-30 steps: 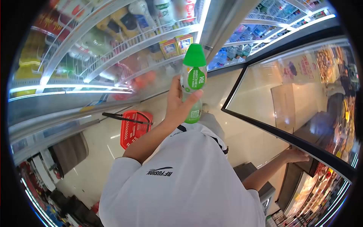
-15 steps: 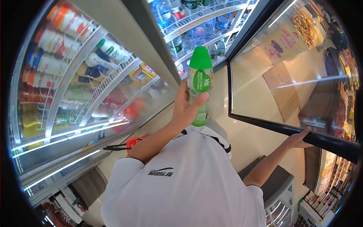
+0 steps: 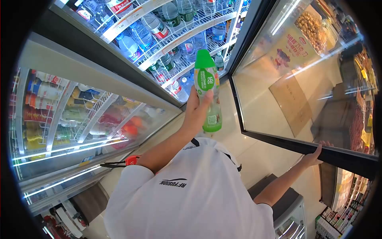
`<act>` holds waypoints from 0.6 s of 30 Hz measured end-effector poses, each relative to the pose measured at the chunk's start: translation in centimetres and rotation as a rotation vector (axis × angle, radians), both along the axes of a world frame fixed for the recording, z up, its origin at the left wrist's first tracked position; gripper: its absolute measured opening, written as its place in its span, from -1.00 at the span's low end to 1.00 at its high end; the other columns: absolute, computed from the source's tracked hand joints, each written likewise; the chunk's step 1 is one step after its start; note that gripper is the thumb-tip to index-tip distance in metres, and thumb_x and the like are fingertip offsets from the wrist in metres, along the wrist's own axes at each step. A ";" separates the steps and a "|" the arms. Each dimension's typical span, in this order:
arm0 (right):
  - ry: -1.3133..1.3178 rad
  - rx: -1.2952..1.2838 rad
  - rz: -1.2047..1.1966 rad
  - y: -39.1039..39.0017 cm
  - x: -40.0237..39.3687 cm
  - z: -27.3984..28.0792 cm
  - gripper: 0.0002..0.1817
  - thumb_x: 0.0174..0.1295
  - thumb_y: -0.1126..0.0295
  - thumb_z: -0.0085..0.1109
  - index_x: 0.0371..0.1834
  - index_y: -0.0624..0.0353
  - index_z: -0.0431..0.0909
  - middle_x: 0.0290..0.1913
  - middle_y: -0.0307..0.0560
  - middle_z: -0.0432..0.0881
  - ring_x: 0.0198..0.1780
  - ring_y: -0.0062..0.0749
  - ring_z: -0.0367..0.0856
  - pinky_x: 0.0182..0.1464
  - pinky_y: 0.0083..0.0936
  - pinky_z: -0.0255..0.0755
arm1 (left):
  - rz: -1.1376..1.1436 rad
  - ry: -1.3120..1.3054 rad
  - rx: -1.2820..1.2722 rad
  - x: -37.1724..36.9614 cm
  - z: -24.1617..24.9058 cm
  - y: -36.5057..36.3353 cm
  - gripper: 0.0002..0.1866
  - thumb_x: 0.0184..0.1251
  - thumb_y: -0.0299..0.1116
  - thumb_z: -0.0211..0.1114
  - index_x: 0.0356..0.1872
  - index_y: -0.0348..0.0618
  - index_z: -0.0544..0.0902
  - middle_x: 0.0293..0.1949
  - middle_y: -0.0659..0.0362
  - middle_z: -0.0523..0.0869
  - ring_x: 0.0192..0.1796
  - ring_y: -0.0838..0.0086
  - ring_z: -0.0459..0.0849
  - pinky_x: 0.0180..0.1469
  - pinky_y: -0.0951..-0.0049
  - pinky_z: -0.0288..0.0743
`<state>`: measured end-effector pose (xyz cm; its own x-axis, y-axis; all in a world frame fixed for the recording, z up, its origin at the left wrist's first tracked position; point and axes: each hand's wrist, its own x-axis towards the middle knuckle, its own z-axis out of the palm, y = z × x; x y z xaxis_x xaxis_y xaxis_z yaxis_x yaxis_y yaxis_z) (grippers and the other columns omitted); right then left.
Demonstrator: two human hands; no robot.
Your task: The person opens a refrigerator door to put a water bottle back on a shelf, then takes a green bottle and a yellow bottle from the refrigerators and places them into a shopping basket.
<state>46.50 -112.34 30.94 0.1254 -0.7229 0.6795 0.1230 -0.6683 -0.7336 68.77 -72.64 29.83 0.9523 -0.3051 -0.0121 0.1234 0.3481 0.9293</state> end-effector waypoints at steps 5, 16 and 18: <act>-0.081 0.098 0.159 -3.3 0.0 -0.2 -0.40 0.13 0.54 0.13 0.29 0.42 0.26 0.01 -0.02 0.43 0.05 -0.30 0.45 0.12 -0.39 0.42 | 0.023 0.043 -0.002 1.2 -0.8 -2.7 -0.45 0.48 -0.12 0.19 0.33 -0.16 0.26 0.01 0.14 0.57 -0.12 0.46 0.62 -0.08 0.38 0.54; -0.073 0.151 0.135 -7.4 -0.4 -1.7 -0.25 0.01 0.35 0.22 0.33 0.36 0.24 0.04 0.01 0.45 0.06 -0.22 0.44 0.22 -0.23 0.33 | -0.284 0.420 -0.444 6.8 -0.7 -5.3 -0.35 0.41 0.29 0.03 0.13 -0.13 0.45 -0.21 0.10 0.63 -0.19 0.35 0.68 -0.15 0.31 0.59; -0.067 0.187 0.130 -7.5 -0.3 -1.6 -0.25 0.01 0.31 0.19 0.34 0.32 0.24 0.02 0.00 0.47 0.05 -0.20 0.46 0.23 -0.22 0.33 | -0.342 0.334 -0.626 8.5 -0.2 -6.2 -0.29 0.42 0.31 -0.03 0.24 -0.13 0.37 -0.16 0.10 0.60 -0.20 0.32 0.70 -0.19 0.30 0.63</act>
